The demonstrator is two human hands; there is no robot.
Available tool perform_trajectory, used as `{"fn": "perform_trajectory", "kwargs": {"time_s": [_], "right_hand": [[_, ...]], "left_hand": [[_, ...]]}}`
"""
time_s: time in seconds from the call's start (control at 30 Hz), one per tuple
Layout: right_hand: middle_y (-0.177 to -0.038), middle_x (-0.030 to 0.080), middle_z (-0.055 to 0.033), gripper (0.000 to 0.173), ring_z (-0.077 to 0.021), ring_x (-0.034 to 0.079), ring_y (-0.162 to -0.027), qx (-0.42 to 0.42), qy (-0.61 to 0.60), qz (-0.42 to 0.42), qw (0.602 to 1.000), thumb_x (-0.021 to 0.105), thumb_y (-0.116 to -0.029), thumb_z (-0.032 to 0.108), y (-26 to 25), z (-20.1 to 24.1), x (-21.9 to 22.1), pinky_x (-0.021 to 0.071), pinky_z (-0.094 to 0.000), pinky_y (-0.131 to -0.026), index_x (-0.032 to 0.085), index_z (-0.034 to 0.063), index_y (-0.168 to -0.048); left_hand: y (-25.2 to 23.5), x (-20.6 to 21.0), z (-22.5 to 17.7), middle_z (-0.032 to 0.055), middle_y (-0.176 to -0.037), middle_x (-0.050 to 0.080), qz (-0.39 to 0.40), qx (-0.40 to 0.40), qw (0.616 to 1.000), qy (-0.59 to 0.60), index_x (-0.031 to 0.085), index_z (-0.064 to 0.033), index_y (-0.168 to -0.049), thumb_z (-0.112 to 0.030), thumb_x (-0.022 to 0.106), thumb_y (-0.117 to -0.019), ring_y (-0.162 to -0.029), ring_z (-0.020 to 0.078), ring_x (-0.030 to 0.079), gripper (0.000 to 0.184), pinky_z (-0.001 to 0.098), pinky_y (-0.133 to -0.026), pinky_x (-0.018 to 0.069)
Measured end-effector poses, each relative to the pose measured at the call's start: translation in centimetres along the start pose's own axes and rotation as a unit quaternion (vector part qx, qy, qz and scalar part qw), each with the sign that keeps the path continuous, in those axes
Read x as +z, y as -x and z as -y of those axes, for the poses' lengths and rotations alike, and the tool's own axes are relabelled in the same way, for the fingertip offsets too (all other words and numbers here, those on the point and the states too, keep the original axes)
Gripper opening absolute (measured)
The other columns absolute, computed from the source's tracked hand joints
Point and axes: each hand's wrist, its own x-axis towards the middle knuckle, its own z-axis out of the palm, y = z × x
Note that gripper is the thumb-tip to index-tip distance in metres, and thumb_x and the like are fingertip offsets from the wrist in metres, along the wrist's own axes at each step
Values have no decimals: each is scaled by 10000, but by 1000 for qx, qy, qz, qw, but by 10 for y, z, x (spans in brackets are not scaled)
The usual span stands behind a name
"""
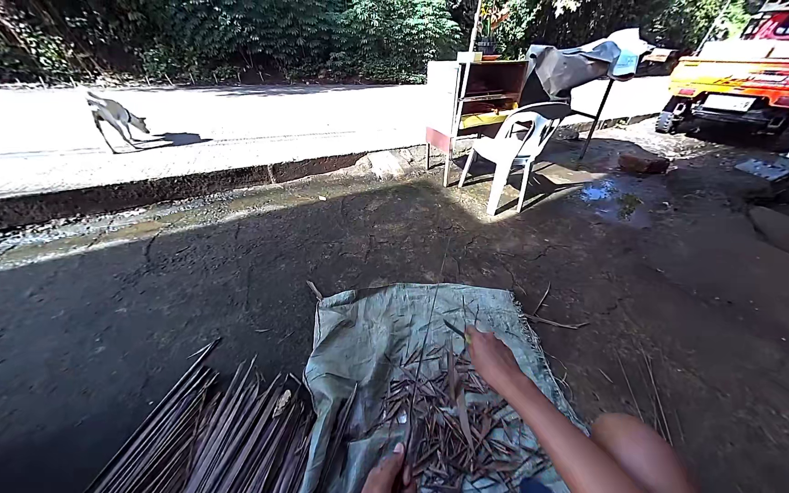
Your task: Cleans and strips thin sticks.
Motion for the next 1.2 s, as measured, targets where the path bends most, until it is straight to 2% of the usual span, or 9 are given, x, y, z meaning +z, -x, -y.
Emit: {"fn": "perform_trajectory", "kwargs": {"time_s": [0.17,0.33,0.47,0.63,0.7,0.83,1.0,1.07,1.2], "right_hand": [[-1223,675,-265,349,-452,652,-1149,-220,73,94,968,503,-1046,78,38,26,47,496,-617,-956,581,22,-1381],[-1134,696,-272,304,-449,689,-1050,-314,49,82,945,521,-1023,35,57,32,63,524,-603,-881,617,-20,-1305],[-1091,686,-289,237,-461,684,-1039,-304,47,86,948,531,-1025,45,60,35,62,524,-605,-869,616,-63,-1218],[-1127,684,-291,325,-473,681,-1053,-238,111,96,960,445,-1055,22,54,39,57,522,-601,-886,529,-30,-1365],[-1172,678,-292,369,-483,667,-1096,-187,119,89,971,434,-1062,22,46,37,49,512,-618,-913,497,-1,-1424],[-1205,677,-276,377,-470,657,-1137,-62,116,37,991,421,-1065,31,24,26,26,512,-606,-926,497,8,-1433],[-1268,657,-265,394,-443,641,-1192,63,51,-26,996,429,-1052,19,1,-2,-5,507,-584,-952,480,-2,-1442],[-1278,647,-270,401,-445,633,-1202,32,32,-14,999,436,-1057,36,5,-1,-7,499,-585,-969,477,12,-1455],[-1215,679,-268,372,-461,667,-1113,-163,54,51,984,480,-1043,48,43,28,40,511,-617,-931,554,16,-1406]], "left_hand": [[0,-4,-6,-111,-489,326,-89,39,995,18,461,-88,-924,-142,174,-1129,-379,-20,298,356,124,-416,313],[-2,4,-5,-108,-473,326,-91,51,994,42,476,-83,-924,-176,104,-1128,-374,-17,298,435,131,-416,316],[-5,7,-1,-114,-476,350,-58,47,996,38,466,-97,-889,-116,123,-1115,-385,-30,317,412,117,-429,326],[-10,5,3,-119,-487,316,-46,27,999,8,437,-129,-848,-109,149,-1109,-390,-20,277,389,132,-428,298],[-8,5,1,-112,-497,334,-44,28,998,-34,442,-116,-855,-94,176,-1107,-404,-20,306,367,131,-445,323],[-10,3,8,-98,-553,382,-44,70,987,-139,456,-84,-884,-86,238,-1112,-453,-21,351,315,140,-476,334],[-6,1,13,-97,-566,402,-45,95,979,-174,469,-70,-885,-72,258,-1105,-466,-20,376,304,146,-492,353],[-5,-2,13,-98,-564,407,-52,101,978,-175,470,-70,-886,-72,255,-1106,-465,-23,379,308,146,-492,358],[-7,-3,8,-91,-565,398,-62,94,984,-134,474,-67,-889,-88,237,-1115,-457,-16,365,328,145,-484,352]]}}
